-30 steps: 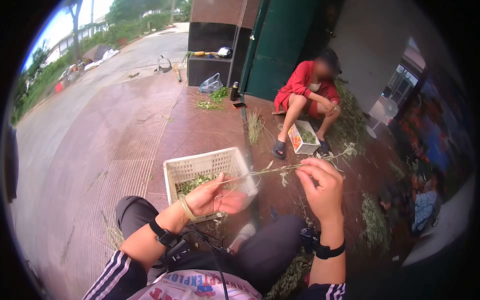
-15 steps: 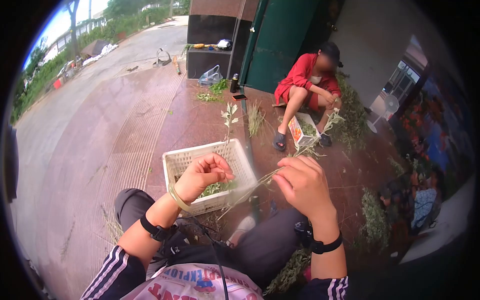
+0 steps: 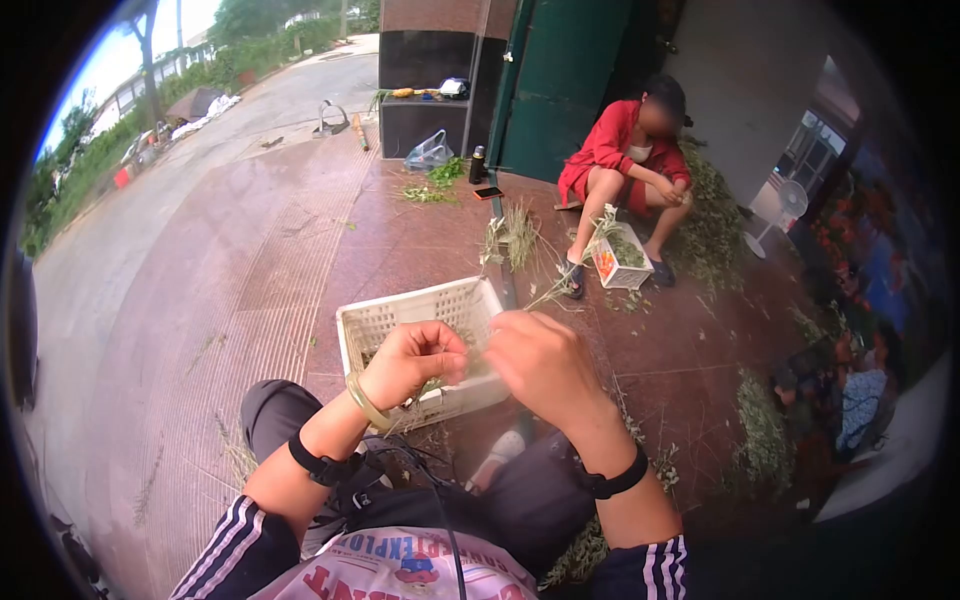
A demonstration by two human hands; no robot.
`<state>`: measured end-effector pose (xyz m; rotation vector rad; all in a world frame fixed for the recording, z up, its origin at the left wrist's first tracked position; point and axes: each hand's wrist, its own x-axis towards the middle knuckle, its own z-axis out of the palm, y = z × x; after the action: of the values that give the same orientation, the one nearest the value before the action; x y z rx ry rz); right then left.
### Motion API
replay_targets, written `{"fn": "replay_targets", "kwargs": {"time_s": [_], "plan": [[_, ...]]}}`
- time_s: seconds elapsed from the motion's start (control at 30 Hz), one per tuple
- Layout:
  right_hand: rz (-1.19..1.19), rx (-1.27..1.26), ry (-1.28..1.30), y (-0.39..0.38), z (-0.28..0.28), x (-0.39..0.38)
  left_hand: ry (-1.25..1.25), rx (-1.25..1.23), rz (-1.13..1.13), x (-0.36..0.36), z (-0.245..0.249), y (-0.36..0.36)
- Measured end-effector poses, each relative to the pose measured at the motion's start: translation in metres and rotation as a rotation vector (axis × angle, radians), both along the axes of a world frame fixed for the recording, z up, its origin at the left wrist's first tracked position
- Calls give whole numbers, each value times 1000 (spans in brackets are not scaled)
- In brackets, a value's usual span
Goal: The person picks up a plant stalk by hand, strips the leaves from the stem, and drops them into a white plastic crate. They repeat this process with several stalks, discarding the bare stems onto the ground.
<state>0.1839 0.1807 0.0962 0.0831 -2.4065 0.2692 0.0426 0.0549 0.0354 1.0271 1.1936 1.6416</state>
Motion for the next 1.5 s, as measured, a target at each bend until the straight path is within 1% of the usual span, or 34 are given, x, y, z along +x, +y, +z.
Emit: {"fn": "replay_targets", "kwargs": {"time_s": [0.03, 0.13, 0.23, 0.27, 0.3, 0.37, 0.4, 0.43, 0.47, 0.5, 0.53, 0.57, 0.63, 0.73, 0.77, 0.9, 1.03, 1.13, 1.23, 1.4, 1.5], "plan": [[-8, -51, 50, -2, -1, -1, -17, 16, 23, -1, 0, -1], [-159, -320, 95, -18, -6, 3, -68, 71, 99, -1, -2, -2], [-302, -407, 306, -38, -19, 4, -122, 112, 170, 3, -9, -3], [-284, -378, 339, -37, -29, 3, -140, 133, 183, 4, -13, -2], [-242, -507, 310, -38, -34, 1, -158, 153, 195, 5, -16, -2], [-158, -770, 250, -42, -44, -5, -12, 162, 285, 10, -24, -1], [-136, -841, 232, -44, -48, -10, 62, 166, 329, 13, -27, -1], [-108, -854, 245, -42, -52, -15, 135, 170, 374, 14, -28, 0], [-79, -867, 256, -41, -57, -21, 354, 158, 455, 15, -28, -1], [-51, -881, 263, -40, -59, -24, 377, 159, 468, 15, -26, -1], [-114, -844, 227, -42, -54, -23, 399, 157, 483, 17, -26, -2], [-104, -928, 217, -42, -54, -24, 421, 153, 497, 17, -26, -3], [-86, -1094, 201, -40, -53, -25, 186, 158, 483, 18, -30, -5], [-11, -1207, 255, -34, -49, -25, -119, 213, 458, 11, -38, -5], [-5, -1220, 307, -32, -48, -23, -213, 236, 449, 8, -40, -6], [2, -1228, 461, -24, -38, -15, -321, 259, 511, -10, -44, -11], [-15, -1259, 616, -23, -27, -9, -363, 284, 655, -25, -51, -12], [-4, -1264, 708, -16, -21, 0, -396, 299, 676, -36, -53, -18], [-15, -1242, 755, -4, -22, 7, -360, 310, 710, -46, -55, -22], [-148, -1270, 631, 22, -42, 15, -285, 364, 679, -47, -52, -31], [-231, -1274, 569, 44, -75, 9, -238, 400, 690, -42, -47, -33]]}}
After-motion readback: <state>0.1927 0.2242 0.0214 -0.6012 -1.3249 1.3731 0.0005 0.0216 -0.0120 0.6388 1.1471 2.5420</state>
